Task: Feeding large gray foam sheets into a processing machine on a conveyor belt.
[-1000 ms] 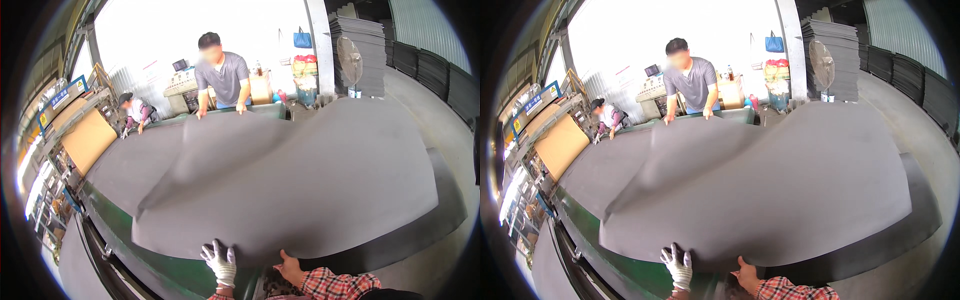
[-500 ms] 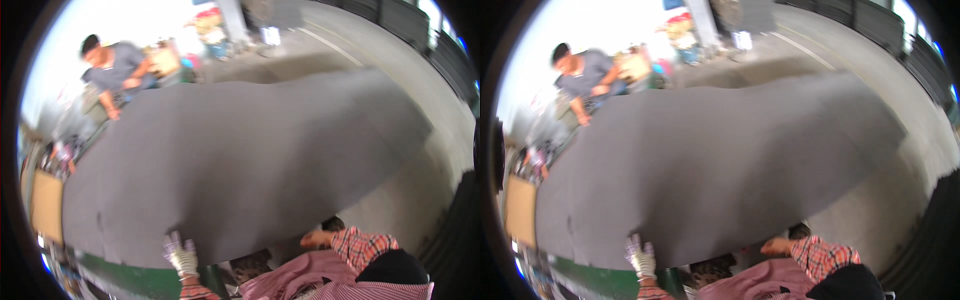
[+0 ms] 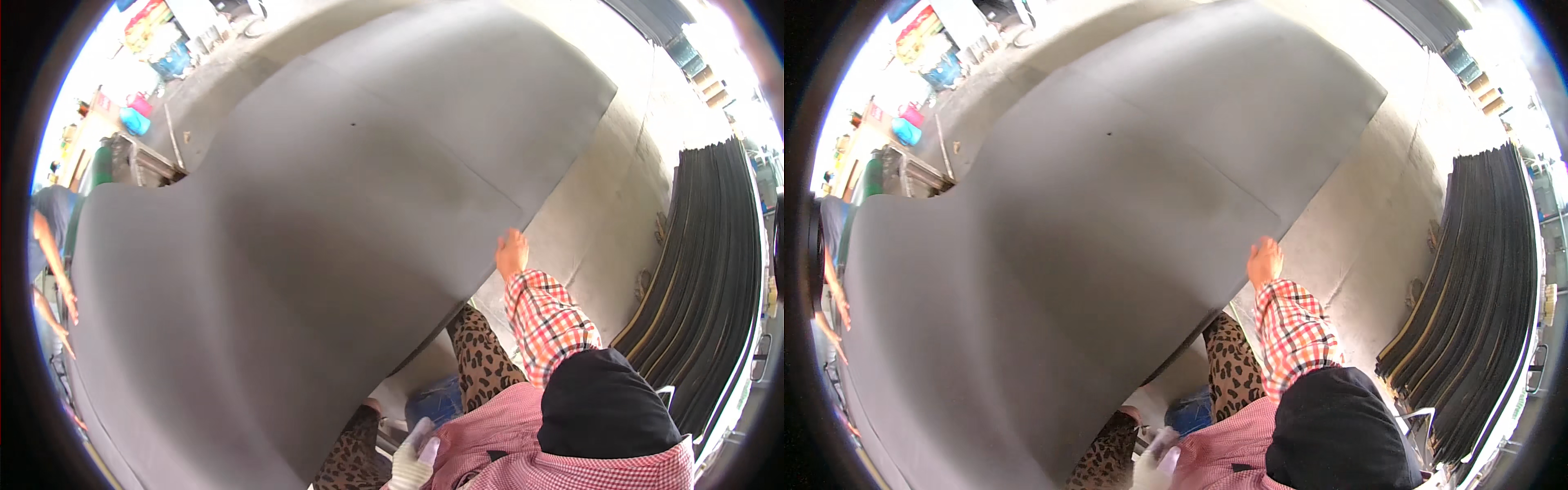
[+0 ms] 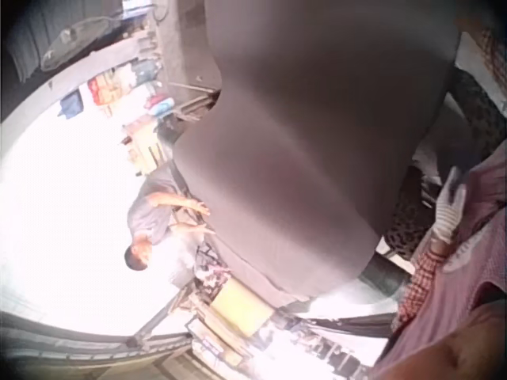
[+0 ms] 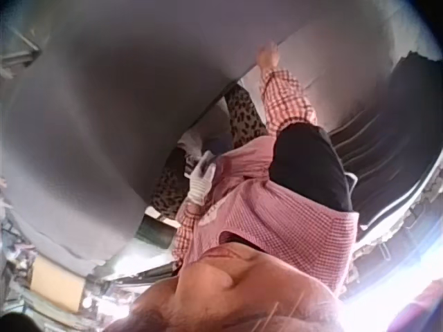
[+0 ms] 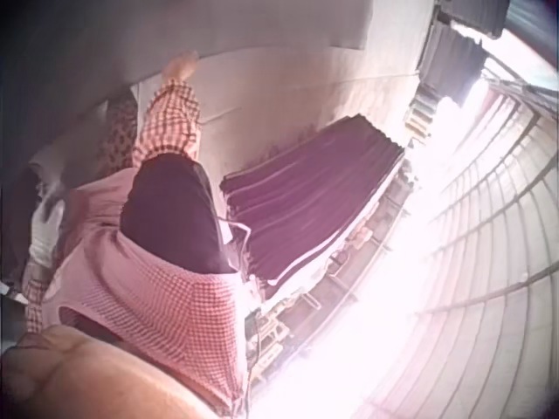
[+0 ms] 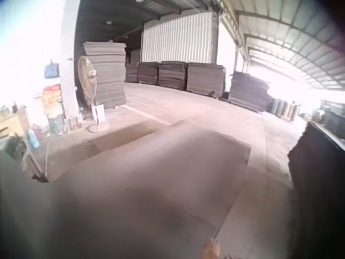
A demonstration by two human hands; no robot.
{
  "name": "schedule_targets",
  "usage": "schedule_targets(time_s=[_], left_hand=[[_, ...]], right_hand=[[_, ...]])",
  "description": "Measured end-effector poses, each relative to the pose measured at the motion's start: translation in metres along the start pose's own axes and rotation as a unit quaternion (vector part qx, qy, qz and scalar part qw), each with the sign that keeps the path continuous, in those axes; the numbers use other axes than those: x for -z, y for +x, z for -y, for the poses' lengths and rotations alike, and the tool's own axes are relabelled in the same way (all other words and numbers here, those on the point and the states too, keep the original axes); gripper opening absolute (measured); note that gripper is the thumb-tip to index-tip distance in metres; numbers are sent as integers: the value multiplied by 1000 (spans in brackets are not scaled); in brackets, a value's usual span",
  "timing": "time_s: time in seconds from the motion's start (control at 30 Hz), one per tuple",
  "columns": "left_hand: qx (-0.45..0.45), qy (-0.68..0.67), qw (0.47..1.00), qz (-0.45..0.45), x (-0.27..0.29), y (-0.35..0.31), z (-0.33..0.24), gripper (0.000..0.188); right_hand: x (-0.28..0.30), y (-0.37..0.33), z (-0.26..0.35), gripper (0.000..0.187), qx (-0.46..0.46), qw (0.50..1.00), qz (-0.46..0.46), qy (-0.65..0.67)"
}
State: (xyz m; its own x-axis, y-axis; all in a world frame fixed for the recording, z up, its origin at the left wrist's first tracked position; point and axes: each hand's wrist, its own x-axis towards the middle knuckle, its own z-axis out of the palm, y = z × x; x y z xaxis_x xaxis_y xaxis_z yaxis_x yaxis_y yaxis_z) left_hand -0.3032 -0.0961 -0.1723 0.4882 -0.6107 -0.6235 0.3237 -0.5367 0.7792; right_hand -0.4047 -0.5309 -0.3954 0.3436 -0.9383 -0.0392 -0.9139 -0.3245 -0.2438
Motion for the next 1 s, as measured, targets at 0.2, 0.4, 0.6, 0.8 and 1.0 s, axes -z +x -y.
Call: schedule_targets(time_s=[0.2,0.4,0.6,0.8,1.0], left_hand=[[224,-144,962,-58,28,52,122,41],[253,-55,963,-78,20,89,133,41],[249,-35,967,-43,-14,120,112,43],[244,-104,962,-65,-13,154,165,46],[327,-369,854,-164,-25,227,190,57]], right_hand=[[-10,41,-42,63,30,998,-14,-46],[15,71,-60,96,337,917,198,-83],[7,92,-66,94,397,867,233,-190],[8,113,-45,76,471,812,266,-221],[-1,102,-47,85,382,870,278,-139]])
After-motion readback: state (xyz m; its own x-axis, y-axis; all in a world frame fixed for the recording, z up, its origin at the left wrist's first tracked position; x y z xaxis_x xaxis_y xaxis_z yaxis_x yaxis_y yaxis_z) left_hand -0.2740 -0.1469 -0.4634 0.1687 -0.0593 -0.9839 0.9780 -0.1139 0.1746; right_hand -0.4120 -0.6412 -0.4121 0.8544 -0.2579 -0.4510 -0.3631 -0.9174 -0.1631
